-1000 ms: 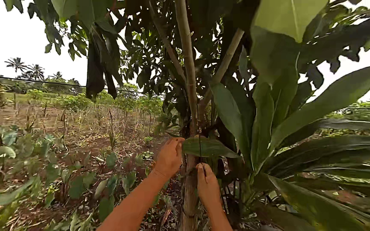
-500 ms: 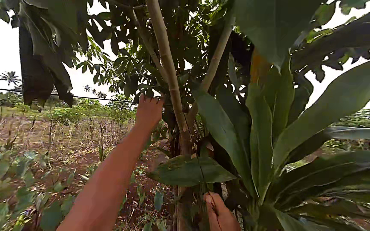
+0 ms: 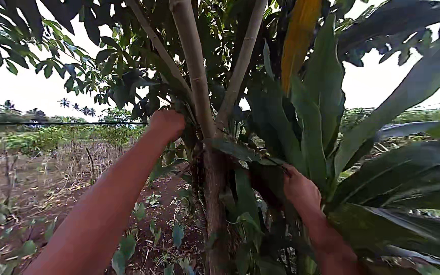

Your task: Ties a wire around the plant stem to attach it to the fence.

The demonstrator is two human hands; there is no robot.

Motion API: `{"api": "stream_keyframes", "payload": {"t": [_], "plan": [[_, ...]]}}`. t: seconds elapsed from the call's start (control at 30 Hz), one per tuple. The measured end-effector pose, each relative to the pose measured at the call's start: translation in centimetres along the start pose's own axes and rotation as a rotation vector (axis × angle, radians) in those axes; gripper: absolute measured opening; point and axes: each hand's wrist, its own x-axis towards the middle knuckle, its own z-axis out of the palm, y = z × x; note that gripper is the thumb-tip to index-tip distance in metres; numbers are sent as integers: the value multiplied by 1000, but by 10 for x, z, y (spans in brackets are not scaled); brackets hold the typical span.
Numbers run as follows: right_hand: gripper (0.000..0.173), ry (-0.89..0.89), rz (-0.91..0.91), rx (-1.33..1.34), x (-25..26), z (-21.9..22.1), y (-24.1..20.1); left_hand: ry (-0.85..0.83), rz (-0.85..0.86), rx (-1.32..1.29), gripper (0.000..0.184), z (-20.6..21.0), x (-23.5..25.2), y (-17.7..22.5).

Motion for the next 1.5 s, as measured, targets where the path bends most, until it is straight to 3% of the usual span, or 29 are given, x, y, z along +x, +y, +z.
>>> {"api": "stream_keyframes", "payload": {"t": [0.1,0.17,0.27,0.37,0.43,0.5,0.6,0.67,0.7,0.73,0.8,0.83,0.9,0.97,1.1,1.27,1.4,1.43,1.5], "plan": [[42,-217,45,-78,21,25,-14,-92,66,-31,24,57,3,-5],[42,-241,49,-114,23,52,-13,-147,86,-63,25,76,-4,-7],[41,-158,-46,-31,-8,97,1,-159,95,-88,30,71,-20,-3],[39,52,-220,93,-64,140,15,-65,154,-132,26,72,-35,9],[39,72,-283,179,-100,144,1,-41,173,-165,22,78,-43,19],[36,85,-302,275,-121,148,-13,103,212,-151,20,92,-48,25],[31,137,-293,408,-138,155,-24,669,502,-139,22,133,-47,30],[34,115,-254,515,-148,156,-32,840,648,-374,22,147,-55,47],[34,93,-225,566,-155,156,-37,765,596,-544,23,153,-65,58],[34,75,-190,608,-161,156,-41,553,481,-729,25,155,-76,69],[35,57,-141,659,-170,154,-46,-85,258,-1146,39,148,-83,79],[34,59,-136,671,-172,153,-46,-292,168,-1317,42,149,-80,84],[33,76,-136,696,-173,152,-47,-482,58,-1493,39,155,-81,96],[33,93,-143,724,-173,153,-49,-538,53,-1567,39,159,-85,106],[29,75,-142,718,-179,156,-59,-442,52,-1549,37,177,-89,111],[29,-100,-110,701,-201,157,-58,-390,71,-1466,35,198,-111,99],[37,-266,-153,644,-193,123,-61,-401,75,-1281,40,188,-109,90],[44,-220,-230,595,-191,108,-64,-380,78,-1222,41,188,-109,89],[37,-10,-384,616,-181,80,-75,-359,85,-1103,43,187,-110,88]]}}
